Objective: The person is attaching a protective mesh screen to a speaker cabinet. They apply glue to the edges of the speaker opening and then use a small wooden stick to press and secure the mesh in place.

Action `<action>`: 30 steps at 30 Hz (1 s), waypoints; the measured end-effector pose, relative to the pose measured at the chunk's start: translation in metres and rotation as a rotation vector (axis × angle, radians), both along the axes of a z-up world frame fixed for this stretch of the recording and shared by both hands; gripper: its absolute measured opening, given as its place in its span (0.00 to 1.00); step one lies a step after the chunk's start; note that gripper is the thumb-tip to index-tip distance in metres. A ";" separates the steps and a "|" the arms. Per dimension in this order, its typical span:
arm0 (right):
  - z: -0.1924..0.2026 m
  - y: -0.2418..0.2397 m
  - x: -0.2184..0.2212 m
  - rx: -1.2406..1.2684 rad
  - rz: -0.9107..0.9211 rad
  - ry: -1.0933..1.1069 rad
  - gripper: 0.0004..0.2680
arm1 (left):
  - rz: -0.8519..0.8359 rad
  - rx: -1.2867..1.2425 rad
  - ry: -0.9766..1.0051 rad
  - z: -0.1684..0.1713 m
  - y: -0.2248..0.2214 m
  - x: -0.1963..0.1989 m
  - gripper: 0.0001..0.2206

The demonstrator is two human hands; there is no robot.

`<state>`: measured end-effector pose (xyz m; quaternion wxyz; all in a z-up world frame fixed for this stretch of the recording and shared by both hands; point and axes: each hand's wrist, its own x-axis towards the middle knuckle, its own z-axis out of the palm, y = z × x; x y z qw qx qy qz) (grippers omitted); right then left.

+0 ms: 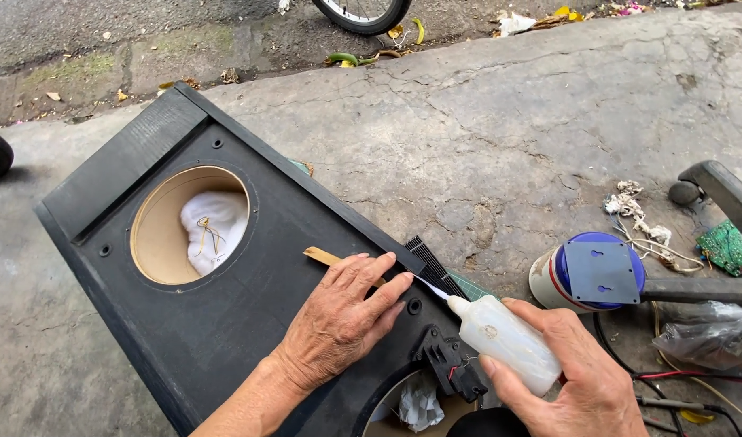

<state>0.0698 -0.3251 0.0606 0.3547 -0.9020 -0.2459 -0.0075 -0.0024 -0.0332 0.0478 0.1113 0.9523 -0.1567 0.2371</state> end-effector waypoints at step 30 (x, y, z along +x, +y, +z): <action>0.005 0.005 0.002 -0.232 0.025 -0.242 0.28 | 0.008 -0.117 -0.005 -0.006 0.001 -0.001 0.13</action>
